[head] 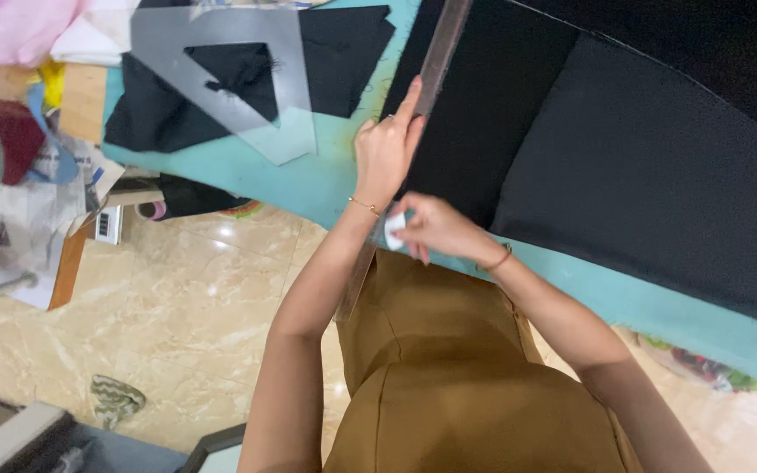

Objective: Cutting a pattern piece from black fabric using tailor's chalk, a ruler, and large fabric scissors.

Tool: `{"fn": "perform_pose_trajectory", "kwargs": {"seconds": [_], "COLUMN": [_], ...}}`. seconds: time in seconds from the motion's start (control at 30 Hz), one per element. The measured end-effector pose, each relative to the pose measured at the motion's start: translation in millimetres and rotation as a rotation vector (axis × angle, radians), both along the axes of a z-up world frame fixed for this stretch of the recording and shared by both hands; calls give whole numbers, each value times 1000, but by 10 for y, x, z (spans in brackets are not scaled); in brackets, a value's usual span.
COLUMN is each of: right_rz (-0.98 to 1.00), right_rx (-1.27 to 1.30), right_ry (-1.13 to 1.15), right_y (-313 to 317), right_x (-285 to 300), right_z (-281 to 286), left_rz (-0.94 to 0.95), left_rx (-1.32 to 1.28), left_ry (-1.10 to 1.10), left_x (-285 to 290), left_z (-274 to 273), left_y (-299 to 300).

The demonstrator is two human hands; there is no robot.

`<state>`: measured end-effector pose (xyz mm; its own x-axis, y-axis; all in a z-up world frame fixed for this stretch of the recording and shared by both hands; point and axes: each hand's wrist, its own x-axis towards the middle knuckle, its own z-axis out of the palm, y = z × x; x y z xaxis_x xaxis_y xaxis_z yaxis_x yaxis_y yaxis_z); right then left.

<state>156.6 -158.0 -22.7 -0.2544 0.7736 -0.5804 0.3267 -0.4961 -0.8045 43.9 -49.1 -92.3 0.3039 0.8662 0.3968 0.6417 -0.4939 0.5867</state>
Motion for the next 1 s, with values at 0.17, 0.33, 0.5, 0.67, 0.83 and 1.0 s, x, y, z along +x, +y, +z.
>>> {"fn": "perform_pose_trajectory", "kwargs": {"seconds": [0.17, 0.33, 0.5, 0.67, 0.83, 1.0], "right_rz": [132, 9, -60, -57, -70, -95], "right_rx": [-28, 89, 70, 39, 107, 137], "right_ry": [125, 98, 34, 117, 195, 123], "right_y": [-273, -450, -607, -625, -537, -477], "right_x": [66, 235, 275, 100, 196, 209], "right_z": [50, -101, -373, -423, -549, -621], "left_rz": [53, 98, 95, 109, 104, 75], "left_rx": [21, 49, 35, 43, 32, -2], "left_ry": [33, -6, 20, 3, 30, -46], "left_x": [21, 41, 142, 158, 146, 123], "left_z": [49, -101, -226, -274, -266, -250], "left_y": [-29, -74, -21, -19, -10, -21]}}
